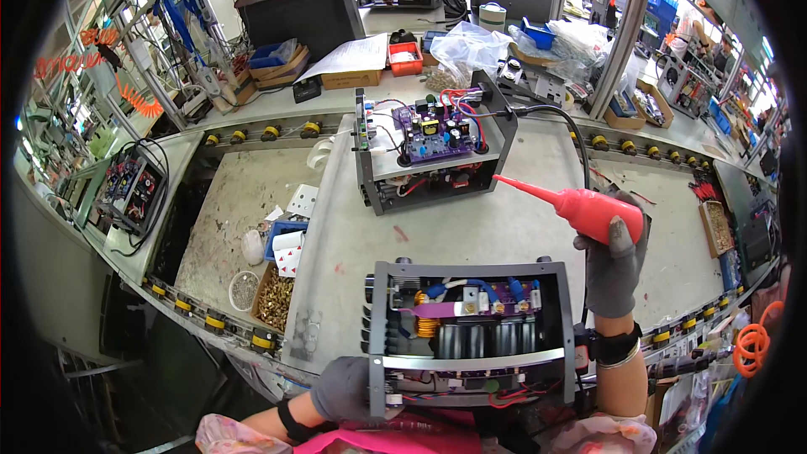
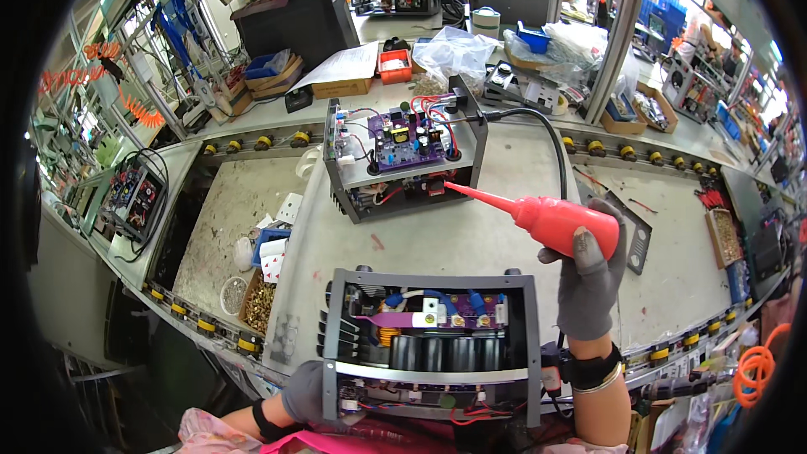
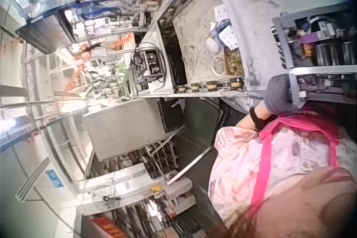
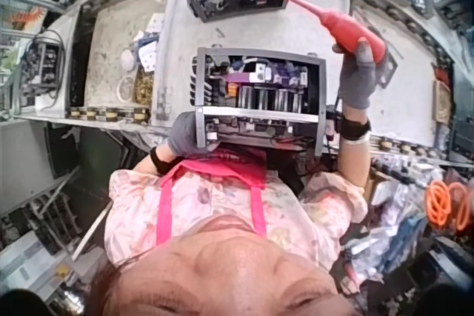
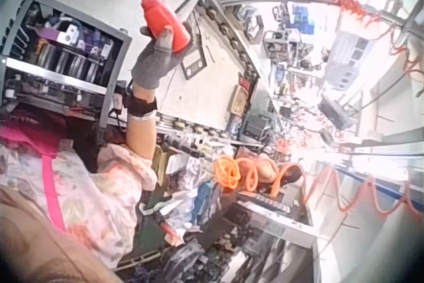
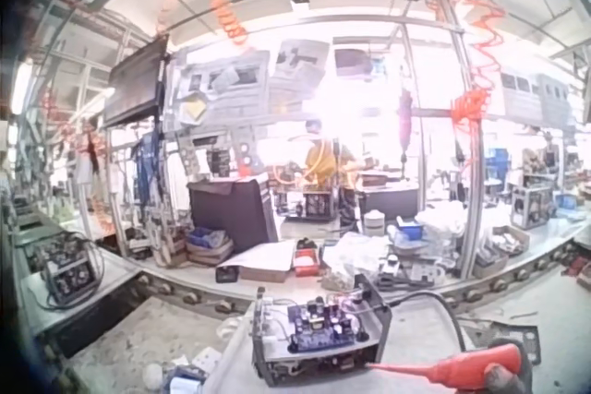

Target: Assembling front panels and cleaning internal components of welding machines.

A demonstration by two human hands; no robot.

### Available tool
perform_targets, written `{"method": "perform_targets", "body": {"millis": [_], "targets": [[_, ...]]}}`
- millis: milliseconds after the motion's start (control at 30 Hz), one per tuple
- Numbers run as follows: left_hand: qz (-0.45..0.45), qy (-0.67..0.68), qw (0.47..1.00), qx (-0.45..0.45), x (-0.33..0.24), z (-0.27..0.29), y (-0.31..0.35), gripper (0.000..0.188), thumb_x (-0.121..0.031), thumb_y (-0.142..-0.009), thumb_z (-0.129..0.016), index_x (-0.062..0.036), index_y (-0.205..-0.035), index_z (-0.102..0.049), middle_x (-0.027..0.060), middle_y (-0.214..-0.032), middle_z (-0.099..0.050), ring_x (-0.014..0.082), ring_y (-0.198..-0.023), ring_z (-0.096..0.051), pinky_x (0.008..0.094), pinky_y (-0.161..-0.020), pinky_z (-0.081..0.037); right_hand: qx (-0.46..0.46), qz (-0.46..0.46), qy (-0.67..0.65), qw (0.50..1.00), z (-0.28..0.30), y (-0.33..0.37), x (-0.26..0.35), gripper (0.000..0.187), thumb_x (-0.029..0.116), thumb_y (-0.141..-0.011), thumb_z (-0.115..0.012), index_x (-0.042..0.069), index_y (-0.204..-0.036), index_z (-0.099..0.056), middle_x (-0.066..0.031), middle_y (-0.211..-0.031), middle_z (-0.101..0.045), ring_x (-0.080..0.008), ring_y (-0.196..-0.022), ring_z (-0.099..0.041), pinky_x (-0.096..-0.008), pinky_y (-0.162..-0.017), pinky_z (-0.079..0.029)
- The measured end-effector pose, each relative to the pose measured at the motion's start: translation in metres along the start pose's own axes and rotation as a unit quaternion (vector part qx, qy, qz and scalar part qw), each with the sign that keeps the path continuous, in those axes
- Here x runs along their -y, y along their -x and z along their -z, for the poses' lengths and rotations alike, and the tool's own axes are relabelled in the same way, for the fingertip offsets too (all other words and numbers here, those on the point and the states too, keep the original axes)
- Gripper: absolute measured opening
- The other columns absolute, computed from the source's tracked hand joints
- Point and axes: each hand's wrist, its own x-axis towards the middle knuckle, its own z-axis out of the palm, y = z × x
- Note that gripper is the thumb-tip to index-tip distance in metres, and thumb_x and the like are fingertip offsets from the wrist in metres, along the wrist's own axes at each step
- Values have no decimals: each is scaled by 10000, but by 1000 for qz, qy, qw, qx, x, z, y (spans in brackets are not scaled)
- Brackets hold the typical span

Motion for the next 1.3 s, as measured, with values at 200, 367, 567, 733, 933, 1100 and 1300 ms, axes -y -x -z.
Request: {"method": "perform_targets", "body": {"millis": [200, 367, 567, 733, 933, 1100, 1300], "targets": [[111, 98, 989, 28, 14, 58, 59, 512, -279, -587, -765, -44, -1022, -631, 105, -895, -679, 267, -772, -672, 336, -713, -535, 45, -45, -17, 998, -22, 1, -3, 418, 96, -813, -655, 32, -1170, -447, -135, -1071, -572, -222, -883, -619, -318, -701, -544], [108, -22, 993, 29, 42, 46, 135, 551, -358, -573, -780, -62, -1014, -635, 104, -929, -664, 304, -804, -654, 368, -730, -520, 199, 180, 266, 926, -55, -27, -50, 473, 55, -695, -767, 61, -1086, -501, -92, -1016, -606, -181, -929, -611, -307, -797, -506], [240, 65, 968, 33, 63, 17, 182, 556, -372, -571, -784, -63, -1007, -632, 109, -922, -656, 308, -802, -645, 374, -722, -512, 302, 293, 292, 859, -92, -31, -123, 523, 73, -652, -799, 66, -1077, -493, -141, -1062, -622, -310, -939, -633, -370, -801, -524], [265, 79, 960, 38, 62, 15, 193, 560, -383, -570, -788, -64, -1002, -630, 113, -915, -649, 311, -800, -638, 379, -716, -505, 313, 325, 298, 841, -100, -27, -144, 544, 84, -638, -816, 66, -1062, -475, -149, -1051, -630, -317, -908, -634, -384, -778, -530], [273, 92, 957, 40, 64, 11, 194, 565, -396, -569, -793, -65, -995, -627, 118, -908, -641, 315, -798, -629, 386, -708, -497, 311, 320, 290, 847, -102, -26, -154, 546, 79, -633, -819, 77, -1058, -477, -150, -1052, -629, -316, -903, -634, -386, -764, -530], [261, 92, 960, 32, 59, 14, 179, 570, -407, -567, -797, -66, -990, -624, 122, -902, -634, 319, -796, -622, 391, -702, -490, 319, 309, 302, 844, -97, -25, -158, 567, 45, -602, -812, 74, -1070, -492, -135, -1056, -629, -332, -927, -624, -393, -791, -521], [143, 33, 985, -95, 29, 27, 125, 565, -396, -577, -799, -50, -975, -596, 129, -835, -593, 334, -745, -585, 396, -652, -455, 250, 198, 292, 902, -90, -17, -111, 544, -61, -587, -714, 51, -1088, -535, -115, -1067, -604, -264, -1003, -590, -364, -885, -464]]}}
